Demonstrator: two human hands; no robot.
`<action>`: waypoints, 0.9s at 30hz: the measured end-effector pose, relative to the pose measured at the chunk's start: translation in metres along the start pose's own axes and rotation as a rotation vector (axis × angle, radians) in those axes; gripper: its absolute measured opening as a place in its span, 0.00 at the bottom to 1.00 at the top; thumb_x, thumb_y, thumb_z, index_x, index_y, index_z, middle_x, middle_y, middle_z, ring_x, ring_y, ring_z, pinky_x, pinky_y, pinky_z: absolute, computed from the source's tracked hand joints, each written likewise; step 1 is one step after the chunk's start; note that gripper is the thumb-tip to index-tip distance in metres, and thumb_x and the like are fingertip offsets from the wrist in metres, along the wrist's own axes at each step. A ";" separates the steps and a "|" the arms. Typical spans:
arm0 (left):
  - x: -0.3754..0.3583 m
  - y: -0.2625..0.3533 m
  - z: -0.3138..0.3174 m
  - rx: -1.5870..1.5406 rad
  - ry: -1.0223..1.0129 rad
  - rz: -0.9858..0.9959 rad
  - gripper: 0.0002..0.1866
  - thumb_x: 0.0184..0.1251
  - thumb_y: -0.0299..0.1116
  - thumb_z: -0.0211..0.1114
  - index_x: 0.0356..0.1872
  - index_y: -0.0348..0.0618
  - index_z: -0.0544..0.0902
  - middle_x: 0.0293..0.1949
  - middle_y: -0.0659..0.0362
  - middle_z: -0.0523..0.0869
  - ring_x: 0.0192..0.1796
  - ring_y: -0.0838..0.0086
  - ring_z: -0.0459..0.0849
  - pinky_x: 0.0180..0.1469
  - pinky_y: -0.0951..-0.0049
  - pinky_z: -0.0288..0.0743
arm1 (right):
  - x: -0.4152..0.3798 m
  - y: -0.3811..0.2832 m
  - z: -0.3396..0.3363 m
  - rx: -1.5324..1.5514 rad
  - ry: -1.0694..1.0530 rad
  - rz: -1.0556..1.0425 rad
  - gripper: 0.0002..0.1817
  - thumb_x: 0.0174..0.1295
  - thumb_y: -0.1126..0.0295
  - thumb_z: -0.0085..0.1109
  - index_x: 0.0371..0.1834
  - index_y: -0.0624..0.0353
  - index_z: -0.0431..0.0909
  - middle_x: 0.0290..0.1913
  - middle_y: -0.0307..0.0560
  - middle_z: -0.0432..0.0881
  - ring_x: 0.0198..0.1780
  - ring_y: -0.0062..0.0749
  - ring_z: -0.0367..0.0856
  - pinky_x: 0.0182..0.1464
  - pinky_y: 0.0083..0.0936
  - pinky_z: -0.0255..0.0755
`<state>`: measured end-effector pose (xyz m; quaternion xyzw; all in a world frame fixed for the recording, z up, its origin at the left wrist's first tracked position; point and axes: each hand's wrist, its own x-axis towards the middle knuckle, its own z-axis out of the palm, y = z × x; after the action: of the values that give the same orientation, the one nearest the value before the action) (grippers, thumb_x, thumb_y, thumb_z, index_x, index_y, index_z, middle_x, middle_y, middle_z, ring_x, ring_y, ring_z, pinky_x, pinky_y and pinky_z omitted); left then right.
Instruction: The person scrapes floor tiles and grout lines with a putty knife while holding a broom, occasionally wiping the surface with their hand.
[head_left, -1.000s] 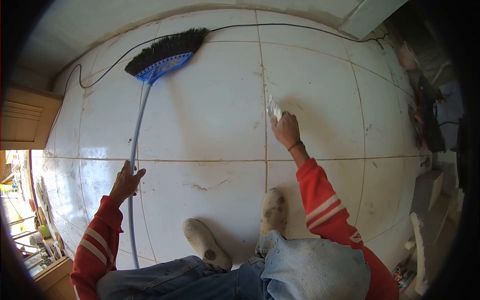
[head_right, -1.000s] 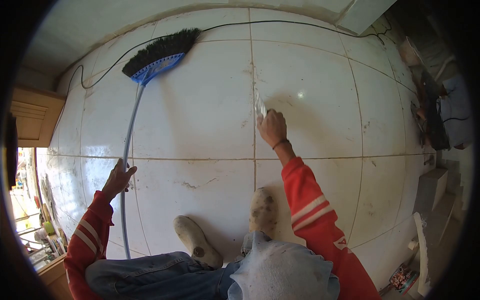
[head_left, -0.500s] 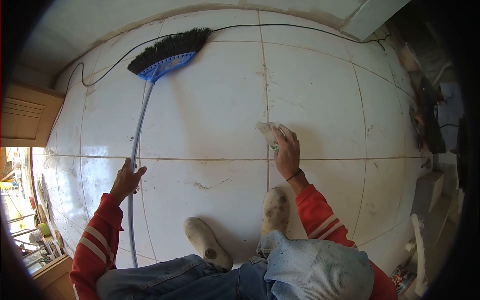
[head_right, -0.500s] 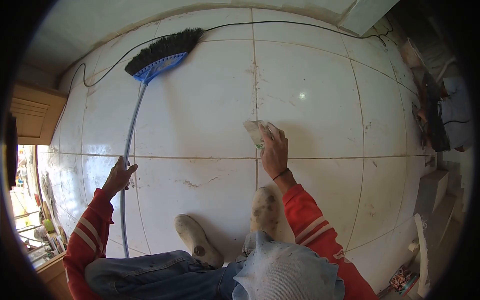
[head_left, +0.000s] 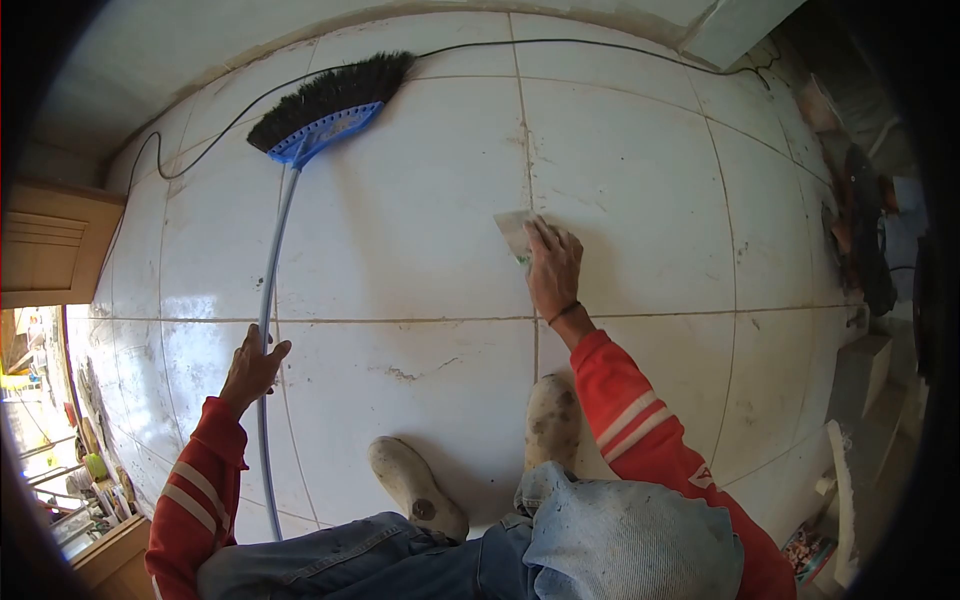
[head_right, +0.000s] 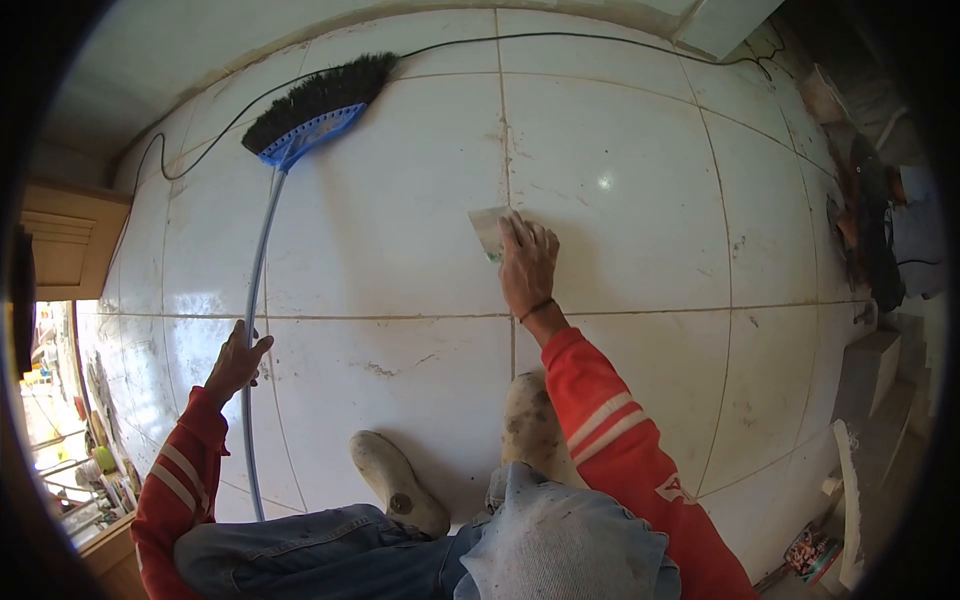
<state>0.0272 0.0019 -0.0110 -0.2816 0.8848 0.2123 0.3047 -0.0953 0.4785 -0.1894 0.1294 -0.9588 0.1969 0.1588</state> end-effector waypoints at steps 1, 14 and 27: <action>0.002 0.001 0.001 0.014 -0.011 0.003 0.46 0.77 0.53 0.67 0.77 0.20 0.62 0.53 0.34 0.87 0.34 0.57 0.92 0.26 0.62 0.90 | 0.010 -0.002 0.002 0.001 0.022 -0.012 0.25 0.66 0.79 0.60 0.68 0.61 0.81 0.70 0.51 0.84 0.70 0.49 0.78 0.76 0.53 0.63; 0.005 0.000 0.004 -0.013 -0.018 -0.019 0.49 0.77 0.53 0.67 0.81 0.22 0.58 0.65 0.29 0.83 0.43 0.49 0.94 0.29 0.60 0.92 | 0.044 0.011 0.012 0.157 0.066 -0.025 0.21 0.68 0.82 0.55 0.64 0.67 0.82 0.67 0.61 0.85 0.69 0.57 0.79 0.76 0.50 0.65; 0.014 -0.012 0.004 -0.016 0.032 -0.019 0.47 0.77 0.54 0.68 0.79 0.22 0.62 0.55 0.32 0.87 0.34 0.54 0.93 0.28 0.61 0.91 | 0.031 0.006 0.013 0.177 0.013 0.035 0.25 0.66 0.84 0.54 0.68 0.65 0.82 0.70 0.62 0.83 0.75 0.58 0.76 0.80 0.55 0.63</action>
<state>0.0266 -0.0099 -0.0257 -0.2958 0.8850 0.2121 0.2904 -0.1285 0.4732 -0.1918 0.1249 -0.9386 0.2846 0.1496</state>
